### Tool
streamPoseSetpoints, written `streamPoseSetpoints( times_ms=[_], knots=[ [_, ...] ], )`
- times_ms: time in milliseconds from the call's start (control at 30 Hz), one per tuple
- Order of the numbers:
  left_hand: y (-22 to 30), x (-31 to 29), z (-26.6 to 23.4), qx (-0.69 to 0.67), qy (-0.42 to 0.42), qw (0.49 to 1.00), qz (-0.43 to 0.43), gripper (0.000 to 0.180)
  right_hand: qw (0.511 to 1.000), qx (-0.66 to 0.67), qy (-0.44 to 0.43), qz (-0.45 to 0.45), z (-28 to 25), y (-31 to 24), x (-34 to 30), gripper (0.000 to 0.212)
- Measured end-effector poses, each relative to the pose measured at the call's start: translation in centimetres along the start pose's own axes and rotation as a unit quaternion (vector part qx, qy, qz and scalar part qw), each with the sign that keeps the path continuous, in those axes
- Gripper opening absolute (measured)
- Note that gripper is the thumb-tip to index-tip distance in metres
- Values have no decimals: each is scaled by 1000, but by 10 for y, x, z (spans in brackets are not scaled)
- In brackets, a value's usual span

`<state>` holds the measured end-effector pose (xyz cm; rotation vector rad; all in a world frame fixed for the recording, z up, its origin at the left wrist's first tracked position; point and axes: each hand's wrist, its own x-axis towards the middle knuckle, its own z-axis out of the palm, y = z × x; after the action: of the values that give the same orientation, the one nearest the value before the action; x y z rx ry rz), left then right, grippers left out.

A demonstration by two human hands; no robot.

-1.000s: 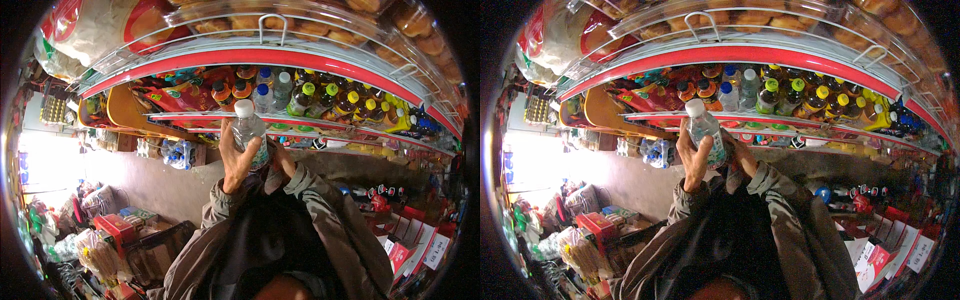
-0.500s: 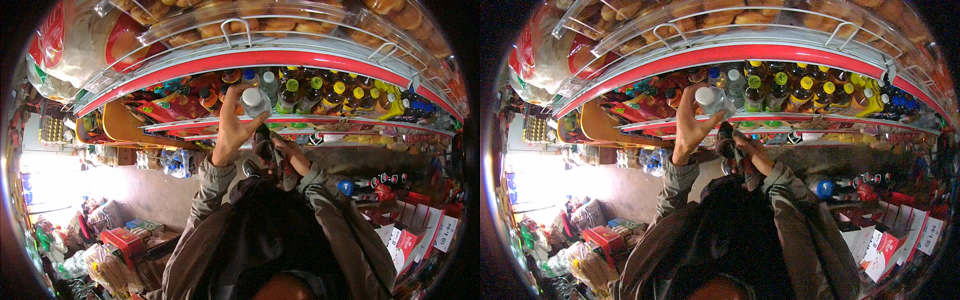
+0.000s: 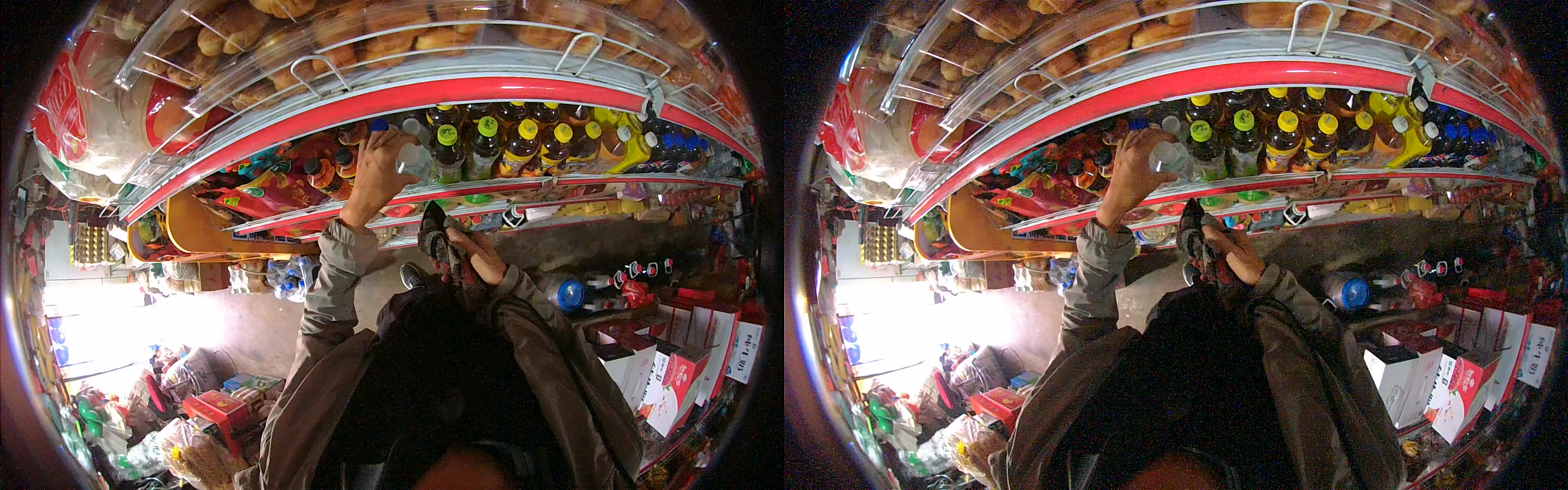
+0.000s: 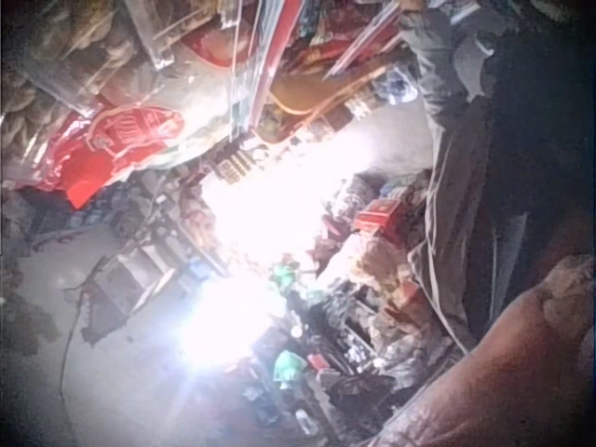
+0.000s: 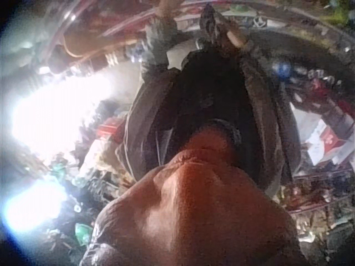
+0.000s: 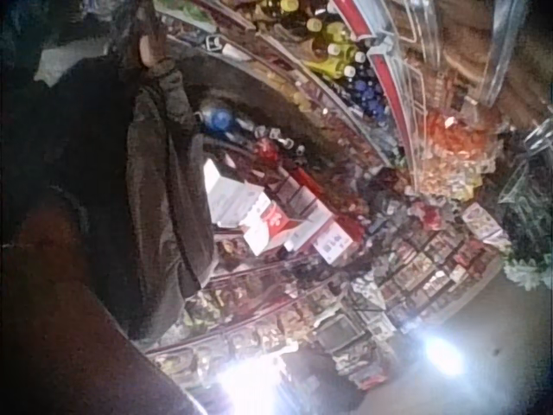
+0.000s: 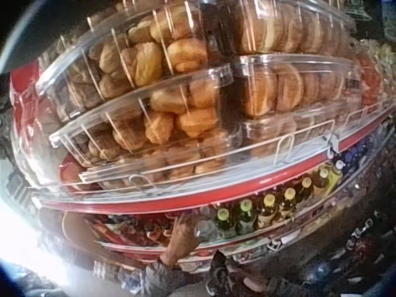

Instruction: The person takes several beverage bottles from a store shelf one by one and wipes each bottle with a cloth before returning it to the shelf.

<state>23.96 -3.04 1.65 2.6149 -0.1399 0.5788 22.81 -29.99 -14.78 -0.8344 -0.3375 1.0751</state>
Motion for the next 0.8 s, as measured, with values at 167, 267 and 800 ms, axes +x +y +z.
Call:
streamPoseSetpoints(
  times_ms=[167,267,800],
  knots=[
    [-5,1,13,53,3,998,-32,68,1000,2,-3,5,-4,3,2,49],
    [-4,-2,18,109,7,993,-34,74,998,-58,-23,16,7,-19,-2,53],
    [11,-36,-40,134,207,965,-84,53,998,-16,12,65,1,-25,-4,57]
  ],
)
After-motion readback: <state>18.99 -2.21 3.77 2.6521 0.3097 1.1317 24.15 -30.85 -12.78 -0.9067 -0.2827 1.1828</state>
